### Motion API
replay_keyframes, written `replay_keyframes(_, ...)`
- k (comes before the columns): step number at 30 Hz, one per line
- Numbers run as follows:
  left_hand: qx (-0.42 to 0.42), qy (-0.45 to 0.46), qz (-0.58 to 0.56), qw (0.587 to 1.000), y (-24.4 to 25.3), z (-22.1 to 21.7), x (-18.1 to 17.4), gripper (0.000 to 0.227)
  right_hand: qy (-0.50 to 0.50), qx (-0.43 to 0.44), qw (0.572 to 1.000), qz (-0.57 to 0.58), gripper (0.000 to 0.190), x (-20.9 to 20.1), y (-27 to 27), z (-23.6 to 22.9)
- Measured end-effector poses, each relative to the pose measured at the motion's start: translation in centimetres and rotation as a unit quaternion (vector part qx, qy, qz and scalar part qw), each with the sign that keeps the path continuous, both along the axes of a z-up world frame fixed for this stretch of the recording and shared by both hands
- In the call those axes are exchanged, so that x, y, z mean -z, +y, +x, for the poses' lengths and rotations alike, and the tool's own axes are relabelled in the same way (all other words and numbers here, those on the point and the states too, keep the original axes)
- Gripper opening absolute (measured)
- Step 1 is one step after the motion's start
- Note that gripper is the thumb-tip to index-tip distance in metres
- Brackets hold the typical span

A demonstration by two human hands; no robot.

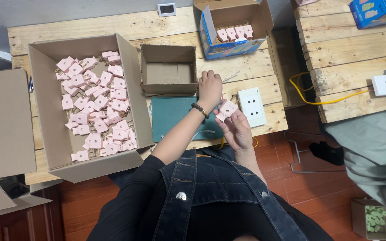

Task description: The person assembles a pink electrical plug by hand, using a screwdriver to tighten screws on the plug body. They then attach a brass terminal to the plug and secure it with the screwdriver. The person handles multiple pink plugs from a box and works on a wooden table with a green mat.

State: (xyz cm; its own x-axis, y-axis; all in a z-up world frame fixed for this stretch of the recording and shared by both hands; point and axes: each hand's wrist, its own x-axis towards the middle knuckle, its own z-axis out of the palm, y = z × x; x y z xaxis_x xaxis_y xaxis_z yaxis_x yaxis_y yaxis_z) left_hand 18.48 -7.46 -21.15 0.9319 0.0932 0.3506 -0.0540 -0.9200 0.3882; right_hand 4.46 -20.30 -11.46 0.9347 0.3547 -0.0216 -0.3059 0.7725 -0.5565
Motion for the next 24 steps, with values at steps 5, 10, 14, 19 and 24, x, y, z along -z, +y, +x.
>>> replay_keyframes(5, 0.016, 0.006, -0.065, 0.998, 0.8, -5.3, -8.0, 0.026, 0.007, -0.020, 1.000, 0.010, 0.047, 0.1, 0.2, 1.3)
replay_keyframes(10, 0.073, 0.207, -0.166, 0.961, 5.2, -13.6, -16.1, 0.023, 0.011, -0.066, 0.997, 0.029, 0.045, -2.8, 2.2, 1.9)
replay_keyframes(14, 0.071, 0.186, -0.198, 0.960, 8.6, -19.0, -18.6, 0.027, 0.021, -0.106, 0.992, 0.065, 0.043, -3.0, 3.8, 2.4)
replay_keyframes(19, 0.104, 0.096, -0.273, 0.952, 13.8, -24.3, -22.9, 0.014, 0.035, -0.123, 0.990, 0.066, 0.037, -3.5, 6.0, 2.0)
replay_keyframes(24, 0.055, -0.043, -0.333, 0.940, 17.1, -28.6, -26.0, 0.025, 0.036, -0.123, 0.991, 0.047, 0.030, -3.6, 7.9, 1.4)
